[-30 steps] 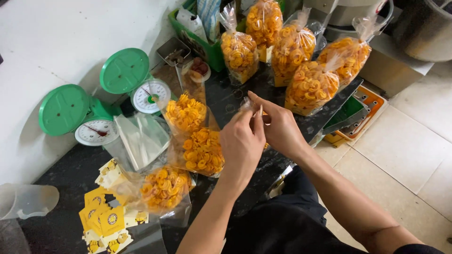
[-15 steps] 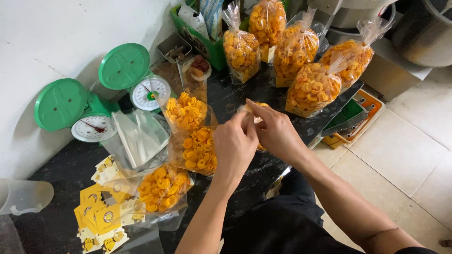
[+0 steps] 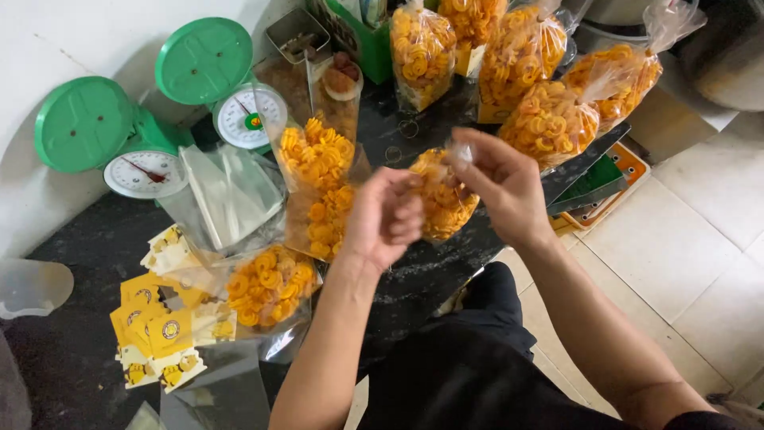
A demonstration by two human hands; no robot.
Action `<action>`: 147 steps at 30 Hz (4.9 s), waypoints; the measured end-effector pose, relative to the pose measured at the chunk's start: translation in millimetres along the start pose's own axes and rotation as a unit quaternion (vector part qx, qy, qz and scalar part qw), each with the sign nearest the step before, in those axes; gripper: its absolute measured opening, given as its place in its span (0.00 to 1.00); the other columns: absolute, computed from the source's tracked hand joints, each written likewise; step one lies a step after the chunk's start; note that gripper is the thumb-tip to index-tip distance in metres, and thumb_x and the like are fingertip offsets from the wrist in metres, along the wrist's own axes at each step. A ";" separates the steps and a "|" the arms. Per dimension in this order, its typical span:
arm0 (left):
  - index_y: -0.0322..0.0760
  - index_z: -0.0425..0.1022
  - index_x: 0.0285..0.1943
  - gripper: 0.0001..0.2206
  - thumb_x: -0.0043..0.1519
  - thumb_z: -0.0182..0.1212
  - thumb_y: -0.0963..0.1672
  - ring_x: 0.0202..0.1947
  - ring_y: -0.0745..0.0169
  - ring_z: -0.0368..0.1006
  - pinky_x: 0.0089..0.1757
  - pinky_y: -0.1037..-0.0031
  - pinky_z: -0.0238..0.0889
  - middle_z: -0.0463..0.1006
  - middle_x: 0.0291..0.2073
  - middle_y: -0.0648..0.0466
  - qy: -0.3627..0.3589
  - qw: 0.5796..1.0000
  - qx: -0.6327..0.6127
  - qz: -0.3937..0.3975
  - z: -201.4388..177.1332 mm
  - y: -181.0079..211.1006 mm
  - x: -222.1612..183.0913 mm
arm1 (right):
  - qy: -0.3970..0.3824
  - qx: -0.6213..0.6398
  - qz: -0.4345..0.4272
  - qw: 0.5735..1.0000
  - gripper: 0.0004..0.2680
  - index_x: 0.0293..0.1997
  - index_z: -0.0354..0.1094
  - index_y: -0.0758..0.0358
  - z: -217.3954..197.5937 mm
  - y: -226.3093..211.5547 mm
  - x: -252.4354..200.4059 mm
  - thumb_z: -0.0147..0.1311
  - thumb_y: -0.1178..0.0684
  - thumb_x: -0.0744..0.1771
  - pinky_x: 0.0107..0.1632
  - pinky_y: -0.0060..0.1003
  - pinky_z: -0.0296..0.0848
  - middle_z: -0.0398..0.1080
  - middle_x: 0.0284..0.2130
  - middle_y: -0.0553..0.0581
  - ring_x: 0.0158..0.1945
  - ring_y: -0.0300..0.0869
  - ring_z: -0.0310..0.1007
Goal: Packaging fried snacks into plastic bags, weighing them, and sealing them with rubber bands.
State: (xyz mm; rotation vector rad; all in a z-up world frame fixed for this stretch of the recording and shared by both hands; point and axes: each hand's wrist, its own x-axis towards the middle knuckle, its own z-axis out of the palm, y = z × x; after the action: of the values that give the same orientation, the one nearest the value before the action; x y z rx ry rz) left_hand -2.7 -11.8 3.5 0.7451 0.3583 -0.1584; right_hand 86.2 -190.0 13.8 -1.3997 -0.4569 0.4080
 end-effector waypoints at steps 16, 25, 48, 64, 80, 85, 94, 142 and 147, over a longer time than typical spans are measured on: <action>0.35 0.82 0.44 0.15 0.59 0.73 0.50 0.55 0.46 0.69 0.53 0.58 0.66 0.76 0.50 0.44 0.287 0.478 0.691 0.459 32.8 54.2 -127.1 | 0.046 -0.308 -0.196 0.930 0.13 0.65 0.73 0.63 -26.5 11.4 127.1 0.59 0.50 0.74 0.40 0.31 0.69 0.76 0.37 0.55 0.38 0.33 0.69; 0.34 0.84 0.47 0.26 0.51 0.73 0.56 0.59 0.40 0.69 0.57 0.55 0.61 0.71 0.63 0.39 0.260 0.504 0.785 0.250 -3.1 59.2 -107.4 | 0.078 -0.305 -0.301 0.900 0.14 0.66 0.64 0.67 13.1 -7.8 59.5 0.56 0.56 0.72 0.39 0.33 0.78 0.68 0.50 0.66 0.45 0.44 0.74; 0.35 0.81 0.52 0.14 0.65 0.57 0.47 0.31 0.50 0.83 0.41 0.65 0.73 0.82 0.55 0.50 0.285 0.622 0.682 0.261 47.6 73.6 -126.6 | -0.251 -0.338 -0.333 0.844 0.05 0.41 0.79 0.63 -11.4 -73.7 6.8 0.63 0.56 0.65 0.44 0.35 0.78 0.77 0.40 0.56 0.42 0.41 0.80; 0.27 0.83 0.49 0.32 0.61 0.62 0.61 0.59 0.37 0.70 0.58 0.56 0.62 0.78 0.57 0.39 0.195 0.537 0.774 0.273 39.1 51.2 -102.0 | -0.184 -0.333 -0.175 0.908 0.09 0.50 0.77 0.62 -14.0 -64.9 6.7 0.63 0.56 0.65 0.46 0.36 0.79 0.80 0.39 0.53 0.43 0.40 0.81; 0.38 0.86 0.34 0.04 0.56 0.68 0.43 0.34 0.52 0.78 0.55 0.54 0.60 0.86 0.34 0.53 -0.068 0.531 0.794 0.288 29.6 55.3 -42.0 | -0.232 -0.267 -0.081 0.932 0.30 0.67 0.65 0.62 -33.1 -22.2 -7.6 0.71 0.49 0.58 0.49 0.34 0.76 0.70 0.48 0.54 0.45 0.40 0.74; 0.39 0.86 0.34 0.04 0.56 0.70 0.43 0.33 0.53 0.79 0.47 0.58 0.64 0.84 0.30 0.51 -0.075 0.514 0.803 0.292 37.5 47.6 -36.3 | -0.191 -0.353 -0.034 0.915 0.23 0.58 0.75 0.55 -1.9 -13.0 -10.4 0.72 0.45 0.58 0.35 0.36 0.76 0.72 0.38 0.54 0.34 0.41 0.74; 0.29 0.80 0.52 0.21 0.50 0.72 0.45 0.36 0.55 0.79 0.46 0.62 0.66 0.83 0.42 0.46 -0.048 0.506 0.785 0.354 13.8 58.2 -40.5 | -0.235 -0.295 -0.145 0.914 0.07 0.43 0.81 0.61 -3.8 -18.4 -2.4 0.65 0.52 0.65 0.32 0.32 0.75 0.76 0.33 0.53 0.32 0.36 0.76; 0.41 0.85 0.48 0.10 0.60 0.67 0.37 0.71 0.50 0.70 0.74 0.51 0.46 0.82 0.58 0.52 0.188 0.712 0.512 0.442 -31.9 -55.5 -43.1 | -0.220 -0.324 -0.190 0.900 0.10 0.26 0.78 0.65 33.8 -22.2 18.5 0.74 0.49 0.59 0.39 0.40 0.69 0.73 0.34 0.60 0.40 0.43 0.69; 0.40 0.83 0.50 0.06 0.67 0.65 0.39 0.64 0.55 0.76 0.60 0.60 0.70 0.82 0.55 0.48 0.176 0.773 0.307 0.526 -62.2 -55.1 -41.4 | -0.345 -0.036 0.037 0.937 0.09 0.45 0.78 0.63 18.5 40.1 53.7 0.61 0.50 0.65 0.48 0.34 0.79 0.77 0.44 0.54 0.45 0.37 0.78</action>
State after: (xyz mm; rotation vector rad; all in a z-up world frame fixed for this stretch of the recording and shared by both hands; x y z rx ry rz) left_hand -72.0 -8.5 -58.1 1.5394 0.1879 0.9970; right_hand 121.6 -140.9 -20.4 -1.3200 -0.9982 0.9637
